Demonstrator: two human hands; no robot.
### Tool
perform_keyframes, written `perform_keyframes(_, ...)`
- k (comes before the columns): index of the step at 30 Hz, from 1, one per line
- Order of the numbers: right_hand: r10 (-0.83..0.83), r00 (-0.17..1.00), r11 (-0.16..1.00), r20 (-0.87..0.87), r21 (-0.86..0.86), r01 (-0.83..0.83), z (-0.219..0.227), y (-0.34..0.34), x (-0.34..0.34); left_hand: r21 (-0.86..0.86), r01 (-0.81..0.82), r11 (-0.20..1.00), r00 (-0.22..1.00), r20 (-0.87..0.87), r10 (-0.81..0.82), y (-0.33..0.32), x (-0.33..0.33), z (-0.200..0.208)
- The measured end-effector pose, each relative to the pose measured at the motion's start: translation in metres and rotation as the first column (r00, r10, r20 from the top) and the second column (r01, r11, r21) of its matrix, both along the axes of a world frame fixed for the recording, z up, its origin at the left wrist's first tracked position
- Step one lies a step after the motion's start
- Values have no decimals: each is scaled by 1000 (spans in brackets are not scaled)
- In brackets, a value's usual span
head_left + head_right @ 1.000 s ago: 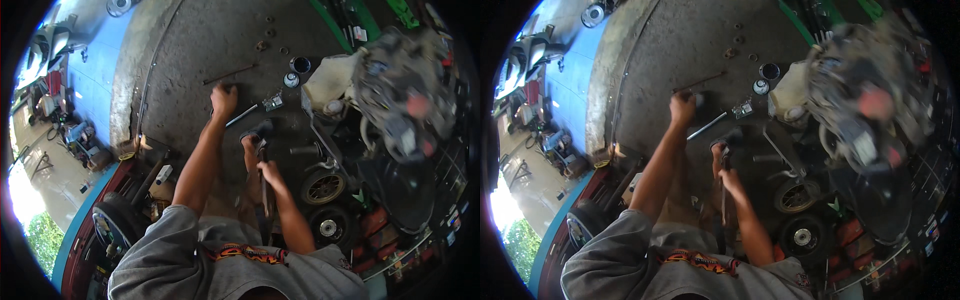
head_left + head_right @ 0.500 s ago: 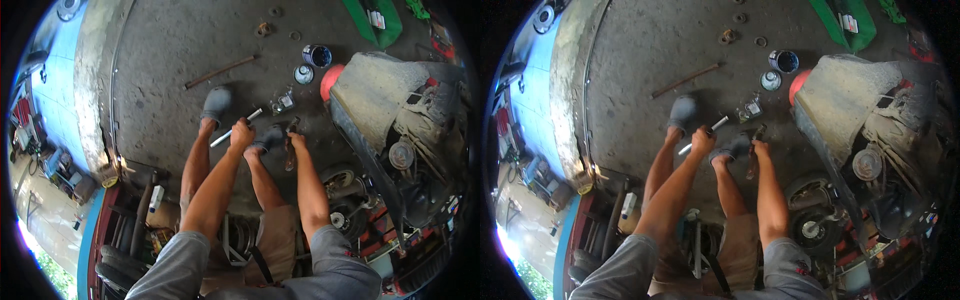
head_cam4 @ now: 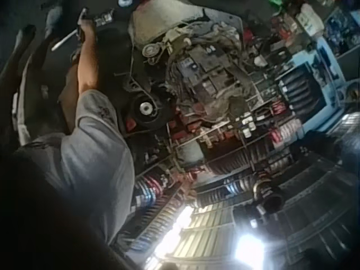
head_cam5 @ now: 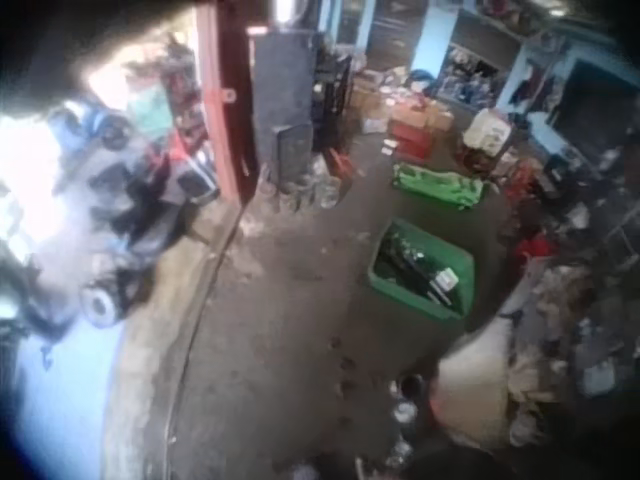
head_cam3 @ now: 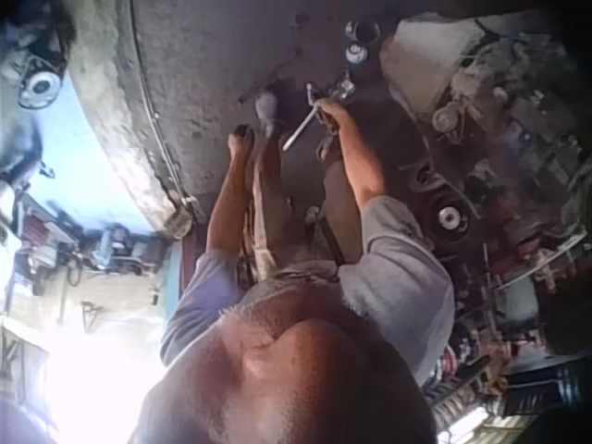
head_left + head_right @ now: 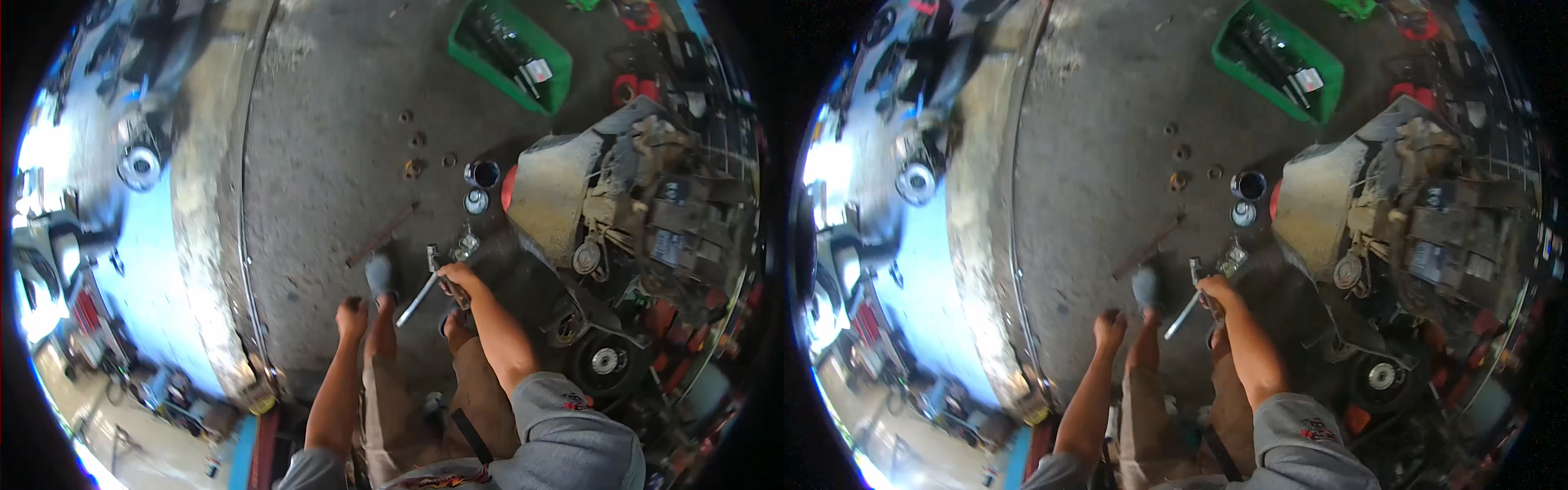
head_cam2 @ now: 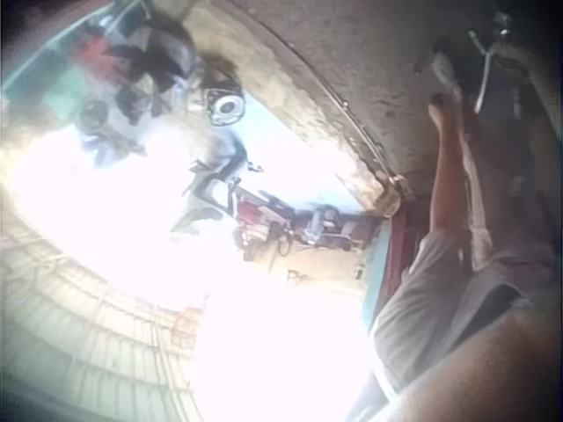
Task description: Servicing and replacing parts in a motorcycle engine or frame.
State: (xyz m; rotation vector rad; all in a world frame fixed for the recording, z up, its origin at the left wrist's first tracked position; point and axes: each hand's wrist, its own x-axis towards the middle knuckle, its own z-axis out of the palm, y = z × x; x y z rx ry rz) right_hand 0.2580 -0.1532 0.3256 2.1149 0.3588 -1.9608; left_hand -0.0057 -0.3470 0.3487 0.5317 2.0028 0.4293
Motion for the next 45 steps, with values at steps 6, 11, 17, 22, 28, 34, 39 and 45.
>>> perform_keyframes(6,59,993,978,-99,205,-38,42,97,-107,-222,306,926,927,-154,-343,-72,-129,70)
perform_keyframes(11,249,968,933,-18,272,-235,55,151,-157,-413,72,908,994,-49,-101,-83,-193,112)
perform_keyframes(17,138,990,957,6,257,-135,-33,190,-166,-42,295,955,951,-84,-297,67,-258,144)
perform_keyframes(22,23,998,965,57,259,-37,-24,218,-182,-207,-10,978,999,42,19,234,-270,214)
perform_keyframes(28,-205,978,976,43,78,201,-7,270,-138,-298,206,932,978,41,-203,374,-312,220)
perform_keyframes(34,-512,844,856,161,171,488,78,379,-118,-360,370,856,917,-5,-399,543,-372,176)
perform_keyframes(39,-922,343,375,180,191,907,131,433,-91,-75,628,774,774,-38,-632,753,-398,134)
perform_keyframes(45,-990,130,139,50,321,937,140,477,-68,-12,743,669,665,122,-737,965,-259,210)
